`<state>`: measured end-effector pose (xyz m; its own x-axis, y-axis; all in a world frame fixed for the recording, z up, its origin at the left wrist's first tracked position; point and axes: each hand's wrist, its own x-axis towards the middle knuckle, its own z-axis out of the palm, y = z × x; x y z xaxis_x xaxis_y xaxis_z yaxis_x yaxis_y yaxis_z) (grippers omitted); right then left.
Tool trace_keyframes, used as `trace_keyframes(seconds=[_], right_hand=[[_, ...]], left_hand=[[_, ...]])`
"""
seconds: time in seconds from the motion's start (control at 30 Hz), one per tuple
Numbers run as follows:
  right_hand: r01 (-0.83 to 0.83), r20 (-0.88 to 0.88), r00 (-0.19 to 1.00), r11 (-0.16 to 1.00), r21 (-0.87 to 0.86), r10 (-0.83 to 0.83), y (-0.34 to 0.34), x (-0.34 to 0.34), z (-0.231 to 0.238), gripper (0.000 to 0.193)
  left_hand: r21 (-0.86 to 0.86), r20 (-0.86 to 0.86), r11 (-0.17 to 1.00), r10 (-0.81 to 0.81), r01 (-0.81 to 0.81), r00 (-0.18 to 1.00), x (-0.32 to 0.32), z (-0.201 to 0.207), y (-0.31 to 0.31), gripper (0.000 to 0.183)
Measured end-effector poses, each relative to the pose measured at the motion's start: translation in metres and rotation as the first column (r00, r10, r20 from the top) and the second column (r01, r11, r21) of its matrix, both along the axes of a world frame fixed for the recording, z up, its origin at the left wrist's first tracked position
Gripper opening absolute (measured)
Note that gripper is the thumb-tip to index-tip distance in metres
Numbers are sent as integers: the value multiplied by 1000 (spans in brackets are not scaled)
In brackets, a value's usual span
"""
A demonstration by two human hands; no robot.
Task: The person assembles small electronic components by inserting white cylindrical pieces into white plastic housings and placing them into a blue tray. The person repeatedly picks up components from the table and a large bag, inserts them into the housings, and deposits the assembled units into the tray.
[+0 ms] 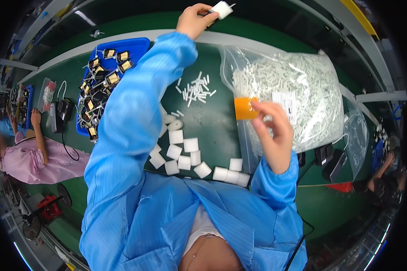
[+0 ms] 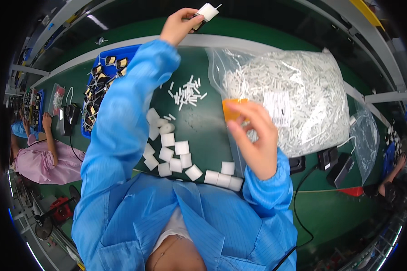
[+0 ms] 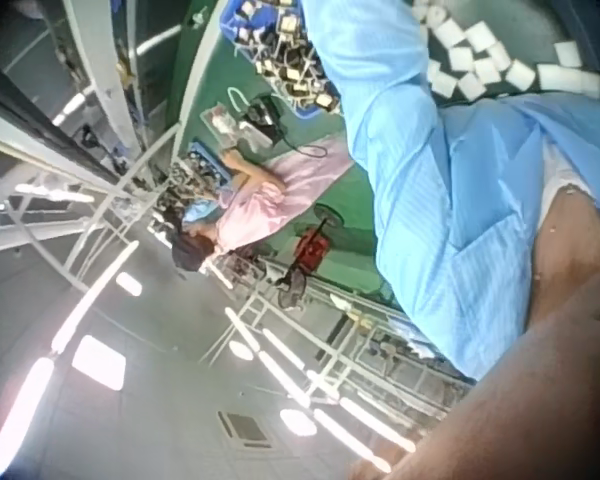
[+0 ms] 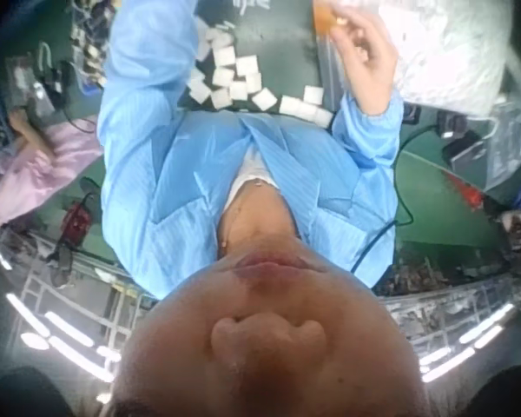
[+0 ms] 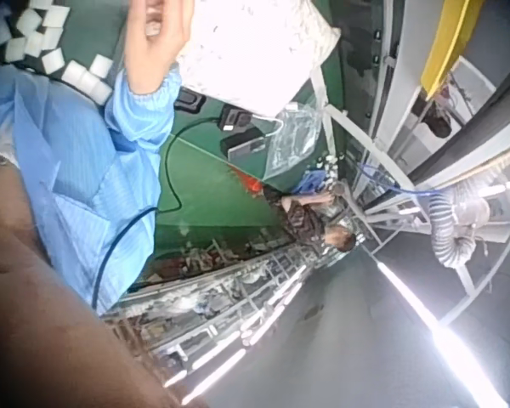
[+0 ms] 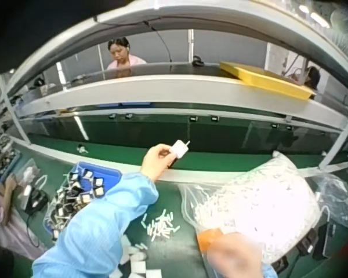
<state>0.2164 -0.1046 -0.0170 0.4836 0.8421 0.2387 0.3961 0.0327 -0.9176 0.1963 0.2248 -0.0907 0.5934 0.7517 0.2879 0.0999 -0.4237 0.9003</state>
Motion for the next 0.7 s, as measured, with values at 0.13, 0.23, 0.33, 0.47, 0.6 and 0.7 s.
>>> trace_keyframes(seconds=[0.13,0.23,0.33,0.47,0.6,0.7], right_hand=[[-9,-55,998,995,-95,3,-20,4,-10,18],[65,-129,988,990,-125,-81,-28,3,-16,15],[97,-133,984,984,-147,-117,-30,4,-22,14],[-91,104,988,974,-206,114,-7,-1,-11,16],[-221,531,804,963,-152,268,39,-13,-37,17],[-201,663,671,942,-269,332,70,-27,-63,15]], left_hand=[[92,-389,976,219,-199,895,40,-45,61,37],[113,-570,970,240,-214,786,31,-63,77,40],[534,-598,836,480,-127,642,26,-45,46,64],[553,-702,788,267,269,661,-37,18,12,42],[388,-857,827,161,407,490,-139,61,15,32],[321,-890,874,146,365,432,-217,60,31,33]])
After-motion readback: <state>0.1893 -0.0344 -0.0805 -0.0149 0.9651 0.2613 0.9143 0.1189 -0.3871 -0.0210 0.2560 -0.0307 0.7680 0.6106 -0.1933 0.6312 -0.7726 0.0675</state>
